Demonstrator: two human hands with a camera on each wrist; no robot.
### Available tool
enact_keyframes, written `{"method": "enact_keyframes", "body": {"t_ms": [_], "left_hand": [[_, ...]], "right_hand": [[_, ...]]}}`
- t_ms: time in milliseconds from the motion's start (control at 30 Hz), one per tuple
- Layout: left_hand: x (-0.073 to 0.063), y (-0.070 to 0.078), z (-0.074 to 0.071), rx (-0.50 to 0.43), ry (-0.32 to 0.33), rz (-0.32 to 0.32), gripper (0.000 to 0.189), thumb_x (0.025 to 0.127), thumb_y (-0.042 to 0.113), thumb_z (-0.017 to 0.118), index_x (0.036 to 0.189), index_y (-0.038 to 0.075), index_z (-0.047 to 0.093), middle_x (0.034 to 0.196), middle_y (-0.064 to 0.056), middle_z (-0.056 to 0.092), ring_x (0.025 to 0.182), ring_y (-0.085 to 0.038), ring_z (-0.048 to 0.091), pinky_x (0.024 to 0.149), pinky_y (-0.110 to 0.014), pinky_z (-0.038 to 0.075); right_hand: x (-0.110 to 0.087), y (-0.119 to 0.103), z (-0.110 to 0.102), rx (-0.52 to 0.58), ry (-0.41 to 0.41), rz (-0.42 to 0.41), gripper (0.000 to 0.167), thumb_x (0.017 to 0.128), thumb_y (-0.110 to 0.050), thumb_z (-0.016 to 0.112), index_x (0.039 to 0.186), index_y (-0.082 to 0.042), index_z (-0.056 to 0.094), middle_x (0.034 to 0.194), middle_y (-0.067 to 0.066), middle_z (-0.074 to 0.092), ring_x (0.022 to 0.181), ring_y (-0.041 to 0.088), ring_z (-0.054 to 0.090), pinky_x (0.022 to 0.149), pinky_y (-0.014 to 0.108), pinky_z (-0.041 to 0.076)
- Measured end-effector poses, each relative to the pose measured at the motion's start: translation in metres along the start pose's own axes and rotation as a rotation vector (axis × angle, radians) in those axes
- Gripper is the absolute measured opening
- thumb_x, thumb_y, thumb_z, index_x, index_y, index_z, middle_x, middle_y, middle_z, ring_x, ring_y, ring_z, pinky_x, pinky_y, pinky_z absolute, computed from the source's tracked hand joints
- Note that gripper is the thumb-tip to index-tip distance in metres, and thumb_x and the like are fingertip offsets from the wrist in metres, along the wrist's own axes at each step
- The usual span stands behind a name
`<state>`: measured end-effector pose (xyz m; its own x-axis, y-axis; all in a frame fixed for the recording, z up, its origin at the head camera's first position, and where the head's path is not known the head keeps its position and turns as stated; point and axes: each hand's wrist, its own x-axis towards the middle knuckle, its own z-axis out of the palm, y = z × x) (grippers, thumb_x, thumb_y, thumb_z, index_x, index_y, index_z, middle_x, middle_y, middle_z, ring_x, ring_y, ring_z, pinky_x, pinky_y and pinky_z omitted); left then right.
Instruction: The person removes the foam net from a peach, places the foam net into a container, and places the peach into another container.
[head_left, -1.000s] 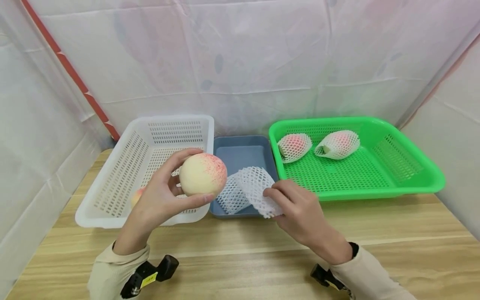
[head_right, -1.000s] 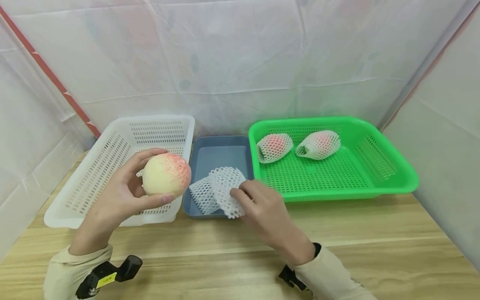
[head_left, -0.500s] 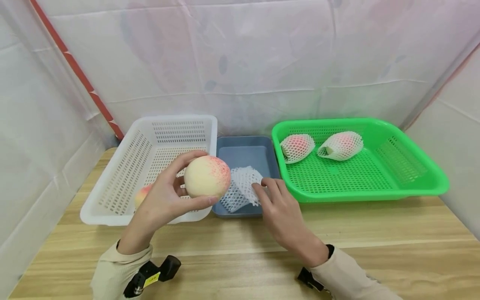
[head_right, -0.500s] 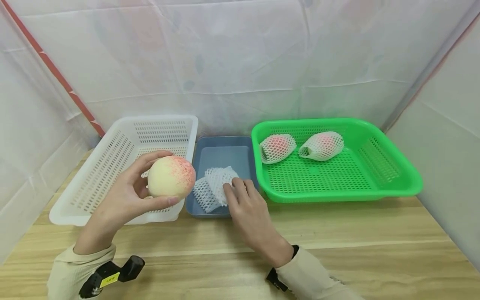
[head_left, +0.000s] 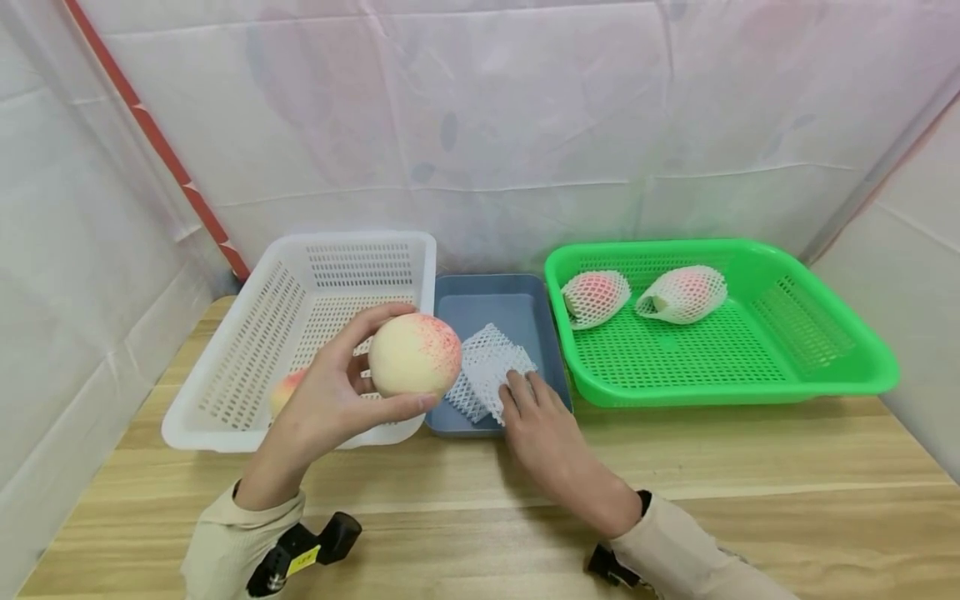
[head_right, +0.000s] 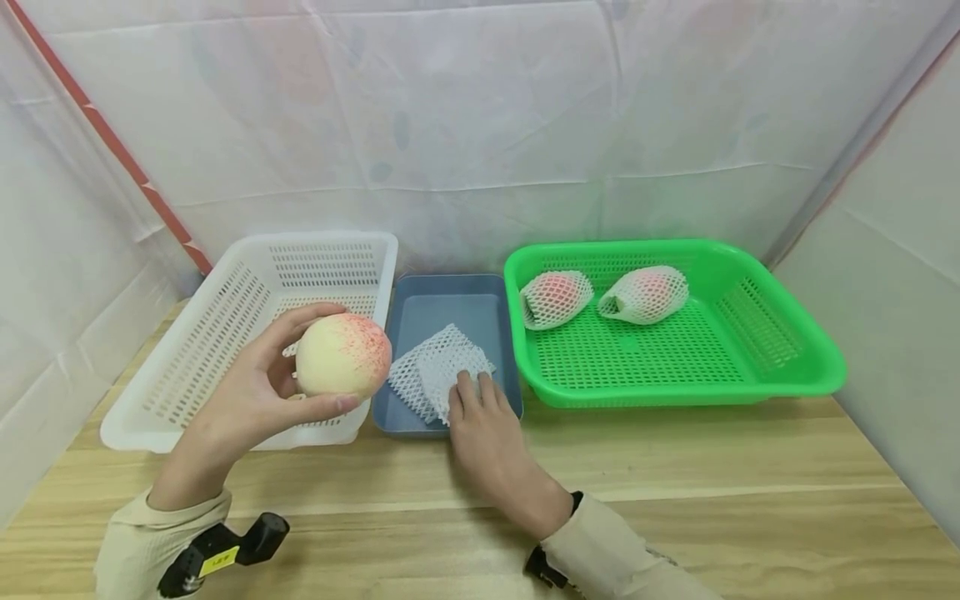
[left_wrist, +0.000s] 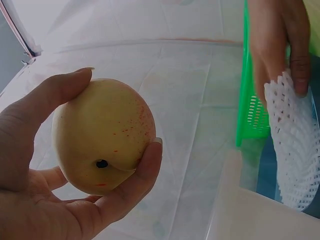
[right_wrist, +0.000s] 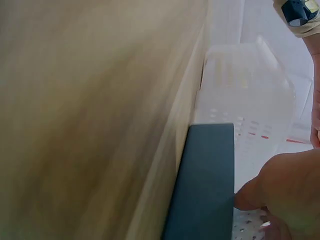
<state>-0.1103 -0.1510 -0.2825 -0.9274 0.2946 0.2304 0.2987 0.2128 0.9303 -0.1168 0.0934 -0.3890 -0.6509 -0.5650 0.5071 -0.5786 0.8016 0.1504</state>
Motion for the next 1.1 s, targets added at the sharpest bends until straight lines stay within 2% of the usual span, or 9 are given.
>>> {"method": "enact_keyframes", "body": {"t_ms": [100, 233, 300, 467, 667, 800, 967, 1100], "left_hand": [[-0.001, -0.001, 0.0, 0.003, -0.002, 0.001, 0.078, 0.07, 0.005, 0.085, 0.137, 0.018, 0.047, 0.135, -0.004, 0.045, 0.102, -0.032, 0.059, 0.076, -0.035, 0.057], [-0.002, -0.002, -0.001, 0.002, -0.002, -0.01, 0.077, 0.07, 0.006, 0.084, 0.137, 0.018, 0.047, 0.136, -0.004, 0.045, 0.103, -0.033, 0.059, 0.076, -0.035, 0.057], [-0.003, -0.003, -0.002, 0.005, 0.0, -0.016, 0.077, 0.071, 0.007, 0.084, 0.137, 0.018, 0.048, 0.136, -0.003, 0.045, 0.103, -0.033, 0.058, 0.075, -0.035, 0.057], [-0.003, -0.004, -0.004, 0.024, -0.002, -0.029, 0.077, 0.071, 0.009, 0.084, 0.137, 0.02, 0.048, 0.137, -0.002, 0.045, 0.104, -0.034, 0.058, 0.075, -0.037, 0.056], [-0.003, -0.004, -0.004, 0.037, 0.0, -0.031, 0.077, 0.071, 0.01, 0.085, 0.137, 0.021, 0.048, 0.137, -0.002, 0.044, 0.103, -0.034, 0.058, 0.074, -0.036, 0.056], [-0.004, -0.004, -0.005, 0.045, 0.002, -0.033, 0.076, 0.071, 0.01, 0.085, 0.137, 0.021, 0.048, 0.137, -0.002, 0.045, 0.102, -0.033, 0.059, 0.073, -0.037, 0.056], [-0.005, -0.008, -0.008, 0.102, 0.016, -0.062, 0.078, 0.071, 0.015, 0.086, 0.138, 0.023, 0.047, 0.136, -0.002, 0.047, 0.101, -0.032, 0.06, 0.073, -0.038, 0.056], [-0.007, -0.012, -0.014, 0.193, 0.047, -0.088, 0.081, 0.069, 0.021, 0.088, 0.138, 0.026, 0.046, 0.133, 0.0, 0.049, 0.096, -0.028, 0.061, 0.072, -0.036, 0.055]], "right_hand": [[0.0, -0.002, -0.002, 0.062, -0.162, 0.027, 0.035, 0.088, -0.015, 0.065, 0.113, 0.009, 0.061, 0.115, 0.021, 0.057, 0.106, 0.039, 0.055, 0.094, 0.045, 0.047], [0.002, -0.004, -0.005, 0.183, -0.322, 0.096, 0.053, 0.097, -0.038, 0.053, 0.12, 0.009, 0.057, 0.121, 0.022, 0.057, 0.114, 0.039, 0.053, 0.102, 0.048, 0.041], [0.003, -0.004, -0.006, 0.208, -0.388, 0.121, 0.063, 0.098, -0.046, 0.048, 0.126, 0.009, 0.054, 0.128, 0.024, 0.053, 0.121, 0.04, 0.05, 0.105, 0.05, 0.038], [0.003, -0.004, -0.005, 0.225, -0.487, 0.171, 0.076, 0.095, -0.055, 0.046, 0.137, 0.009, 0.044, 0.141, 0.026, 0.043, 0.131, 0.042, 0.04, 0.107, 0.054, 0.033], [0.004, -0.006, -0.005, 0.233, -0.553, 0.221, 0.084, 0.093, -0.062, 0.043, 0.143, 0.006, 0.037, 0.148, 0.027, 0.034, 0.137, 0.043, 0.031, 0.109, 0.058, 0.026], [0.006, -0.005, -0.005, 0.195, -0.571, 0.233, 0.086, 0.092, -0.063, 0.044, 0.144, 0.005, 0.037, 0.148, 0.026, 0.034, 0.137, 0.045, 0.029, 0.11, 0.058, 0.024], [0.007, -0.003, -0.006, 0.15, -0.554, 0.221, 0.084, 0.091, -0.062, 0.049, 0.141, 0.005, 0.041, 0.145, 0.025, 0.039, 0.135, 0.046, 0.031, 0.109, 0.057, 0.026], [0.009, -0.001, -0.009, 0.137, -0.506, 0.208, 0.084, 0.09, -0.063, 0.05, 0.137, 0.007, 0.045, 0.142, 0.024, 0.043, 0.134, 0.046, 0.033, 0.11, 0.056, 0.027]]}}
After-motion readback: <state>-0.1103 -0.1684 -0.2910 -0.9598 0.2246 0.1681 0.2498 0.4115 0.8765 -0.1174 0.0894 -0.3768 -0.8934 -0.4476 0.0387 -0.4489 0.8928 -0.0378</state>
